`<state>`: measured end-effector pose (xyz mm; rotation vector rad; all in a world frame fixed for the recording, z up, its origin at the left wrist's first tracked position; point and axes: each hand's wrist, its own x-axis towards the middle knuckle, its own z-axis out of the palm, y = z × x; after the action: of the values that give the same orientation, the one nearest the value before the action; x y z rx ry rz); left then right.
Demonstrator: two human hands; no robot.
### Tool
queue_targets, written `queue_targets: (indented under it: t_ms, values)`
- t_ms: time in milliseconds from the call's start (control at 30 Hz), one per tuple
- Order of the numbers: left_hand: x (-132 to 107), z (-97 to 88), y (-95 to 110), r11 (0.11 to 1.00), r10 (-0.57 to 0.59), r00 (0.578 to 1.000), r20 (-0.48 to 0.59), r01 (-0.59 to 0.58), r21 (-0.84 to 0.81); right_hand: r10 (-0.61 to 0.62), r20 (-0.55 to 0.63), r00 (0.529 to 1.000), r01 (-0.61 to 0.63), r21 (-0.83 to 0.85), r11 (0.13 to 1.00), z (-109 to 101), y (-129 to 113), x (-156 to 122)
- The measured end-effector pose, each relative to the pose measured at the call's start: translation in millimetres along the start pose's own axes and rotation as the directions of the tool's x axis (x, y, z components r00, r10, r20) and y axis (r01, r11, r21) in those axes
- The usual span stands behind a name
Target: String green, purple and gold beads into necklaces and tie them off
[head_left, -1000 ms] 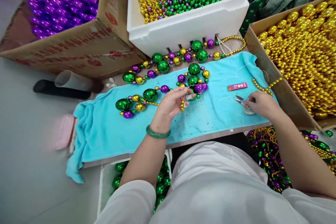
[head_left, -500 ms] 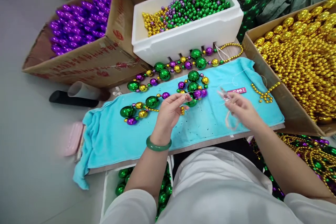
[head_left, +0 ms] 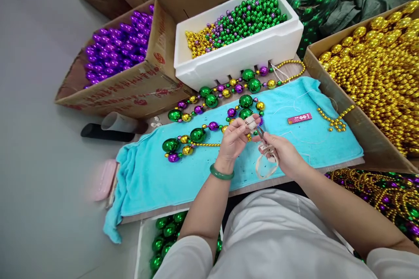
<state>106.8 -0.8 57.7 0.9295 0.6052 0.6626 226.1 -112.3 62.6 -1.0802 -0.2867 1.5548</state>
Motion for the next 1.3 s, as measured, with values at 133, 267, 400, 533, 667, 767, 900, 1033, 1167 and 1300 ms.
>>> queue_targets:
  t_ms: [133, 267, 400, 533, 667, 767, 900, 1033, 1167, 1300]
  values:
    - [-4.8, -2.1, 0.0, 0.999, -0.040, 0.999, 0.036, 0.040, 0.003, 0.042, 0.040, 0.998, -0.045, 0.076, 0.996, 1.0, -1.4, 4.3]
    - [-9.1, -4.2, -0.6, 0.998, -0.055, 0.995, 0.086, 0.055, 0.007, 0.077, 0.039, 0.996, -0.080, 0.111, 0.991, 1.5, -3.3, 6.7]
    - [-9.6, -7.2, -3.3, 0.998, -0.052, 0.996, 0.079, 0.050, 0.026, 0.050, 0.051, 0.997, -0.057, 0.142, 0.988, 0.7, -1.5, 9.0]
    - [-8.7, -10.5, -8.0, 0.998, -0.054, 0.997, 0.056, 0.051, 0.048, 0.009, 0.027, 1.000, -0.012, 0.106, 0.994, 3.7, -1.4, 9.0]
    - [-8.2, -13.3, -10.4, 0.999, -0.029, 0.999, 0.028, 0.027, 0.048, -0.107, -0.047, 0.993, 0.107, -0.005, 0.994, -5.9, -9.6, 8.2]
    - [-9.4, -16.4, -6.7, 1.000, -0.015, 1.000, 0.010, 0.015, 0.014, -0.375, -0.222, 0.900, 0.259, -0.420, 0.870, -38.6, -15.8, 8.8]
    - [-14.2, -21.1, 2.4, 1.000, 0.002, 1.000, -0.013, -0.003, -0.027, -0.716, -0.179, 0.675, -0.022, -0.975, 0.223, -87.6, -14.9, 6.0]
    - [-19.9, -19.2, 9.3, 0.999, 0.000, 1.000, 0.001, 0.000, -0.043, -0.767, 0.094, 0.634, 0.092, -0.995, -0.046, -82.4, -8.9, 6.3]
    - [-25.1, -14.0, 12.5, 0.999, -0.032, 0.999, 0.019, 0.032, 0.002, -0.639, 0.376, 0.671, 0.445, -0.894, -0.058, -47.0, -9.4, 27.9]
    - [-27.7, -18.3, 12.7, 0.998, -0.044, 0.999, 0.026, 0.044, 0.034, -0.512, 0.384, 0.768, 0.426, -0.904, -0.039, -49.0, -18.0, 48.9]
